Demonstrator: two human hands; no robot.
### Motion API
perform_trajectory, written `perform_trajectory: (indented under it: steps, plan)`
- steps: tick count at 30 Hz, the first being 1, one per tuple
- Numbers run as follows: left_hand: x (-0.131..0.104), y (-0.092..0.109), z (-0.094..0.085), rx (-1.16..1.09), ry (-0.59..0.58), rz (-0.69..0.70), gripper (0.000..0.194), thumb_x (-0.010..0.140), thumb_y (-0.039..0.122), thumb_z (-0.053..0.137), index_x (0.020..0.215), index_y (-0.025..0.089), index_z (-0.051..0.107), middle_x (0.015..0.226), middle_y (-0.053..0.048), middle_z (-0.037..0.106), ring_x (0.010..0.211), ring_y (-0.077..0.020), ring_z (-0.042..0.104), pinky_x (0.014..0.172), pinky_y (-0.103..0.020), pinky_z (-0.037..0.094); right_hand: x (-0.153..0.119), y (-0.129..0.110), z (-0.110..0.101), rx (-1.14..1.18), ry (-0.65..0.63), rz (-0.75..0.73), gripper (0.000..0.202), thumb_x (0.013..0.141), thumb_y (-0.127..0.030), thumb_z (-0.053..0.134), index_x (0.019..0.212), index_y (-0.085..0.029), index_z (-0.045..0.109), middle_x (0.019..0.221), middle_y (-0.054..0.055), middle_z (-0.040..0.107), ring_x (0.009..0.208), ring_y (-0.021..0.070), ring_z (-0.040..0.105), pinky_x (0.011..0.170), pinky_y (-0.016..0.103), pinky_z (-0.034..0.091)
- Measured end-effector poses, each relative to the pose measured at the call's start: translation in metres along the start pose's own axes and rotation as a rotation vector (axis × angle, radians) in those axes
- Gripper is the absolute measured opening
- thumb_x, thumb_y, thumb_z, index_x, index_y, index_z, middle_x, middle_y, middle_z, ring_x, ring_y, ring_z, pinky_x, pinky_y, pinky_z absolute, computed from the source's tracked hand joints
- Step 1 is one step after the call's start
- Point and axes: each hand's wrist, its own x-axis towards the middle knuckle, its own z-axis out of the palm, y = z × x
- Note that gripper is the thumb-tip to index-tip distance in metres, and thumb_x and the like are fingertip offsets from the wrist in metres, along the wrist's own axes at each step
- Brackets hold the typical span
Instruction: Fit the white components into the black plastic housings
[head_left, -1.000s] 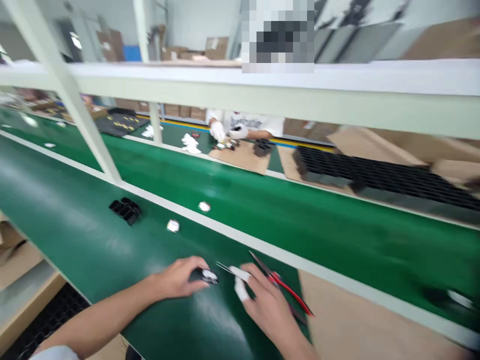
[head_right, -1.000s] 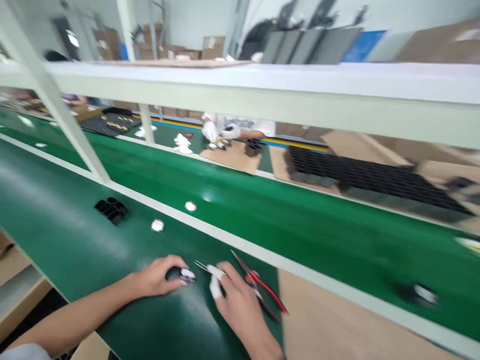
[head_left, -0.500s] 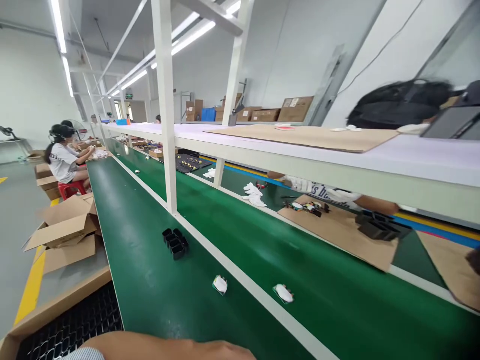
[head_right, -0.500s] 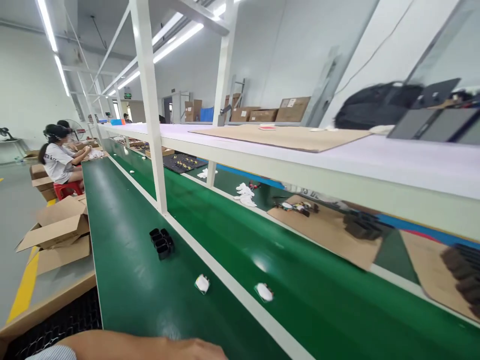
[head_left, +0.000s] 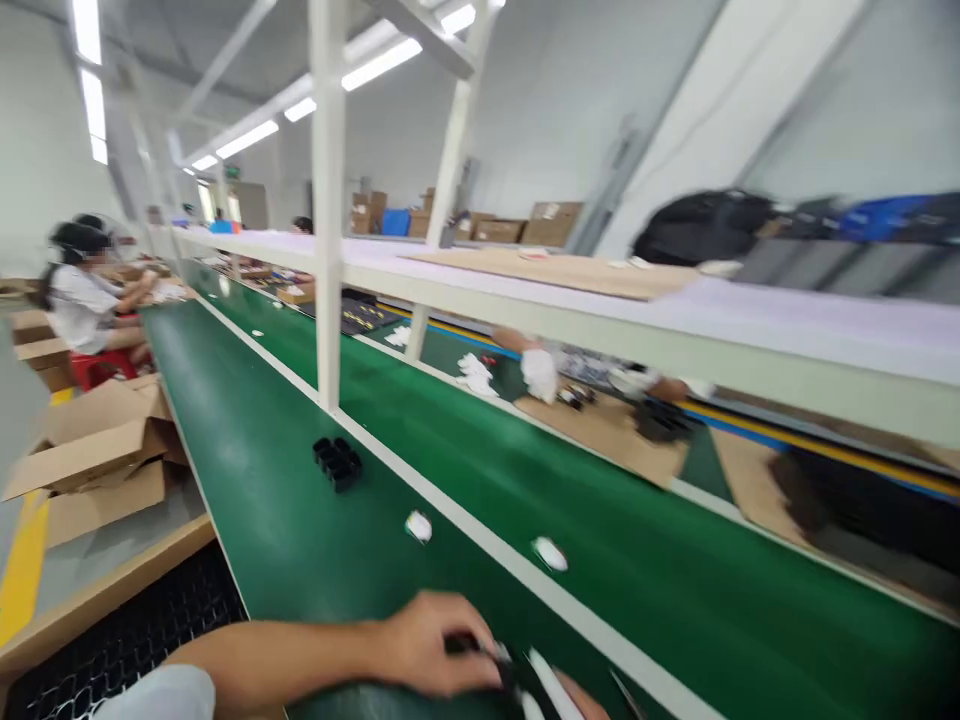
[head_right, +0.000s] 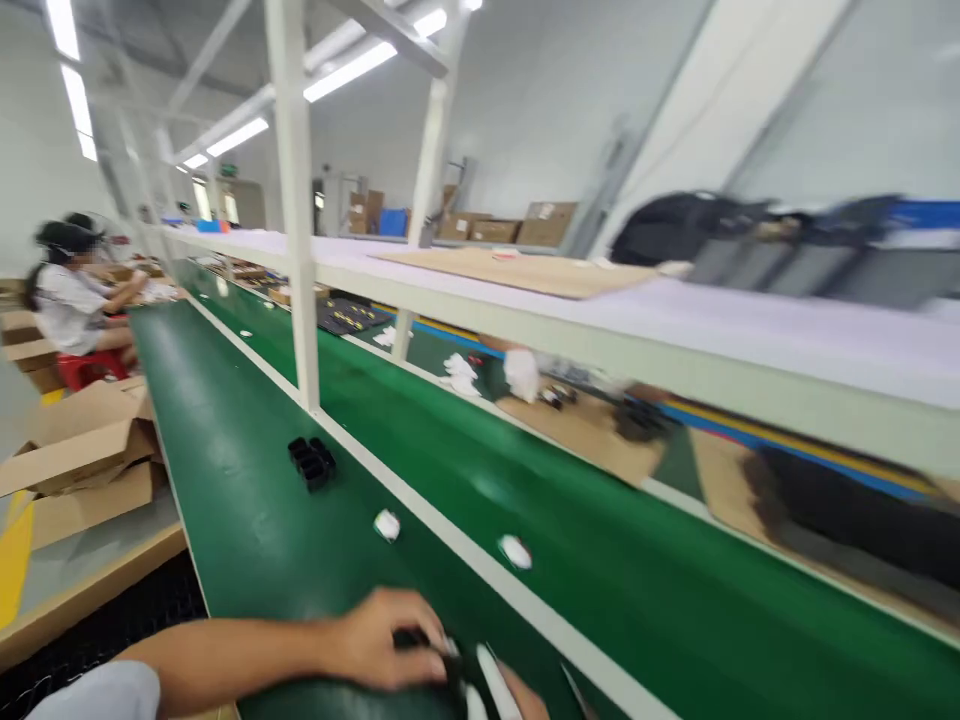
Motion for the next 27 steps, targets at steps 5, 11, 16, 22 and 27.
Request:
perform_trajectory:
  steps: [5, 11, 16, 22, 27]
  plan:
    - [0.016, 0.036, -0.008, -0.804, 0.199, -0.42, 0.037, 0.08, 0.039, 0.092, 0.095, 0.013, 0.07, 0.096, -0.01, 0.077, 0.082, -0.019, 0.077, 0.082, -0.033, 0.065, -0.049, -0.027, -0.04, 0.036, -0.043, 0.089, 0.047, 0.105, -0.022, 0.05, 0.152, -0.025, 0.048, 0.129, 0.014, 0.068, 0.116, 0.0278, 0.07, 0.096, 0.044, 0.064]
    - [0.024, 0.041, -0.017, -0.906, 0.263, -0.525, 0.024, 0.087, 0.025, 0.086, 0.099, 0.009, 0.074, 0.102, -0.013, 0.078, 0.094, -0.0183, 0.076, 0.089, -0.027, 0.064, -0.045, -0.024, -0.034, 0.033, -0.073, 0.071, 0.038, 0.104, -0.015, 0.052, 0.141, -0.022, 0.057, 0.123, 0.014, 0.069, 0.113, 0.0288, 0.07, 0.097, 0.049, 0.063]
    - [0.023, 0.04, -0.013, -0.775, 0.24, -0.514, 0.029, 0.087, 0.031, 0.086, 0.099, 0.011, 0.071, 0.101, -0.011, 0.077, 0.088, -0.0179, 0.076, 0.086, -0.03, 0.065, -0.048, -0.024, -0.036, 0.038, -0.115, 0.073, 0.034, 0.104, -0.014, 0.053, 0.137, -0.02, 0.06, 0.123, 0.013, 0.069, 0.109, 0.0283, 0.069, 0.097, 0.049, 0.061]
    - [0.08, 0.032, -0.043, 0.04, 0.035, -0.247, 0.038, 0.083, 0.048, 0.082, 0.097, 0.016, 0.068, 0.095, -0.007, 0.077, 0.086, -0.0224, 0.075, 0.084, -0.038, 0.064, -0.041, -0.021, -0.043, 0.05, -0.11, 0.139, 0.036, 0.103, -0.013, 0.053, 0.137, -0.021, 0.059, 0.123, 0.013, 0.068, 0.112, 0.0275, 0.068, 0.098, 0.047, 0.061]
    - [0.175, 0.012, -0.096, 0.656, 0.159, -0.09, 0.026, 0.084, 0.044, 0.072, 0.091, 0.019, 0.068, 0.104, -0.012, 0.076, 0.096, -0.028, 0.073, 0.093, -0.042, 0.059, -0.033, 0.012, -0.054, -0.053, -0.064, 0.254, 0.039, 0.103, -0.017, 0.053, 0.141, -0.023, 0.058, 0.128, 0.015, 0.066, 0.117, 0.03, 0.066, 0.101, 0.052, 0.059]
